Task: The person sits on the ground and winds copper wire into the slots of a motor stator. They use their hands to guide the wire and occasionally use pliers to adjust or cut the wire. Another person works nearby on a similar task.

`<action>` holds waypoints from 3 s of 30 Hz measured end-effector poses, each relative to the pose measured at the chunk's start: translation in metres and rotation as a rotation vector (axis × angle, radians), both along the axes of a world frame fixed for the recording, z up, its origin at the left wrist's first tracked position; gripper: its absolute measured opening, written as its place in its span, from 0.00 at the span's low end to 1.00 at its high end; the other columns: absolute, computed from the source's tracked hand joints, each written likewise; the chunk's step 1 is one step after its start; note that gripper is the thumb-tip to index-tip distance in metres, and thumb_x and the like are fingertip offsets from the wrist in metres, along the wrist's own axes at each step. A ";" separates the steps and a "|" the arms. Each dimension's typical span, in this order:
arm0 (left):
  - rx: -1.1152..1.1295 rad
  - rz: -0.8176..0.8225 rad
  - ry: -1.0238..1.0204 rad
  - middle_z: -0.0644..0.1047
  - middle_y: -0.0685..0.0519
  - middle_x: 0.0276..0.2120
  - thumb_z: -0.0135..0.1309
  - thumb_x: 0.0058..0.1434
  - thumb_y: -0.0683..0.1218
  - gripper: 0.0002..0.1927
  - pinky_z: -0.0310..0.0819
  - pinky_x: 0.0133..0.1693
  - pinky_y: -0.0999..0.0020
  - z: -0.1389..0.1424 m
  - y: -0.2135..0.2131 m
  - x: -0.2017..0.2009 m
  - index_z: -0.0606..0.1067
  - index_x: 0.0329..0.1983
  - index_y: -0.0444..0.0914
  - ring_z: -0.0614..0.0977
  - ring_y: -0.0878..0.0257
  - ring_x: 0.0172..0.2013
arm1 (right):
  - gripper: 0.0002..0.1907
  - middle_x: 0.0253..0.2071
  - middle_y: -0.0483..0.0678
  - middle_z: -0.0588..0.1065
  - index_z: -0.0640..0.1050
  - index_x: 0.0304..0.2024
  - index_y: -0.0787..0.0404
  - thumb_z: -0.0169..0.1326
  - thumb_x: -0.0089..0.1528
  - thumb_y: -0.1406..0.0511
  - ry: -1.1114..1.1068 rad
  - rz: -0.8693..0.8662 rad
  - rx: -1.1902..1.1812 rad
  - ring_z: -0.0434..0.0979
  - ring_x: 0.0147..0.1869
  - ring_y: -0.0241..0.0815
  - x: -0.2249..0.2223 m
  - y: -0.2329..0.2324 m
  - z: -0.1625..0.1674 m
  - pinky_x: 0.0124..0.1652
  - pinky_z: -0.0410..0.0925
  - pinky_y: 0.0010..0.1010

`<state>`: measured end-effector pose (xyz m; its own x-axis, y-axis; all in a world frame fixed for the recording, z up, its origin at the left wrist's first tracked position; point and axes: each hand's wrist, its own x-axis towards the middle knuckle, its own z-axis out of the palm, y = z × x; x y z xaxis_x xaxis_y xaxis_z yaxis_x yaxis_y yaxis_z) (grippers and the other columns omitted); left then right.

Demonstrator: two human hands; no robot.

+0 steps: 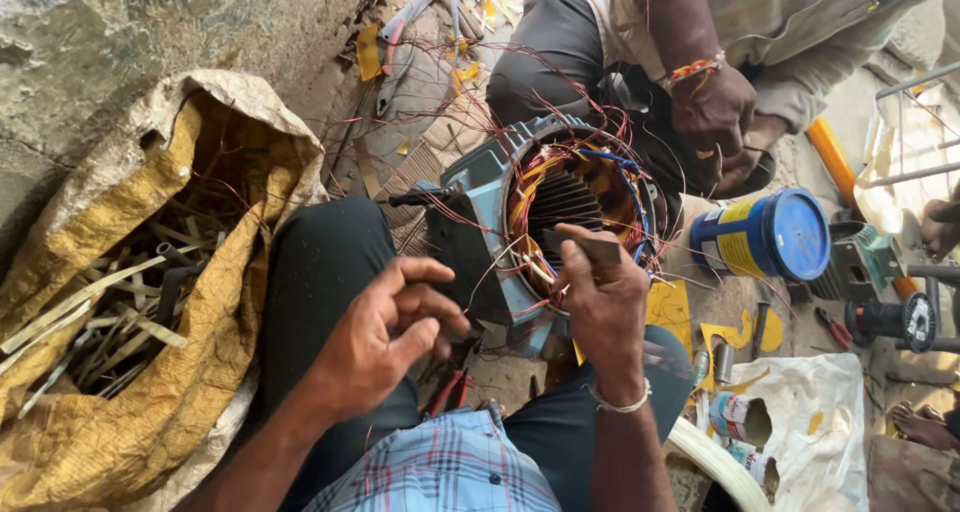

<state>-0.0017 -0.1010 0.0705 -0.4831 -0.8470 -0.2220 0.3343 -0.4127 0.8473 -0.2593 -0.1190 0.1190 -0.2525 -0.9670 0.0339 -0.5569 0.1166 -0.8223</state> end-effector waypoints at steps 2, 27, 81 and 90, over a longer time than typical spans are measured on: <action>-0.026 0.079 0.190 0.83 0.43 0.40 0.52 0.62 0.36 0.12 0.81 0.45 0.61 -0.006 -0.004 -0.007 0.75 0.49 0.31 0.83 0.59 0.38 | 0.11 0.22 0.39 0.75 0.82 0.50 0.62 0.55 0.68 0.66 0.079 -0.027 -0.022 0.68 0.23 0.25 -0.005 -0.002 0.000 0.23 0.63 0.20; -0.008 0.031 0.244 0.82 0.50 0.35 0.48 0.72 0.43 0.10 0.76 0.32 0.68 0.020 0.004 -0.052 0.79 0.47 0.36 0.81 0.65 0.29 | 0.11 0.28 0.43 0.77 0.81 0.51 0.63 0.55 0.67 0.67 0.129 0.007 -0.015 0.75 0.28 0.28 0.003 -0.004 -0.005 0.27 0.69 0.22; -0.061 0.220 -0.042 0.84 0.49 0.29 0.52 0.69 0.46 0.16 0.73 0.24 0.75 0.003 0.024 -0.023 0.74 0.57 0.35 0.78 0.68 0.22 | 0.14 0.34 0.53 0.79 0.82 0.48 0.61 0.53 0.60 0.73 0.068 0.307 0.193 0.80 0.33 0.44 0.050 0.029 0.027 0.32 0.71 0.34; 0.341 0.439 0.274 0.85 0.46 0.35 0.54 0.67 0.48 0.12 0.68 0.22 0.77 -0.036 0.028 -0.036 0.77 0.47 0.35 0.73 0.70 0.19 | 0.12 0.39 0.51 0.79 0.80 0.49 0.63 0.56 0.62 0.72 0.145 0.511 -0.017 0.81 0.38 0.42 0.059 0.027 0.015 0.37 0.74 0.30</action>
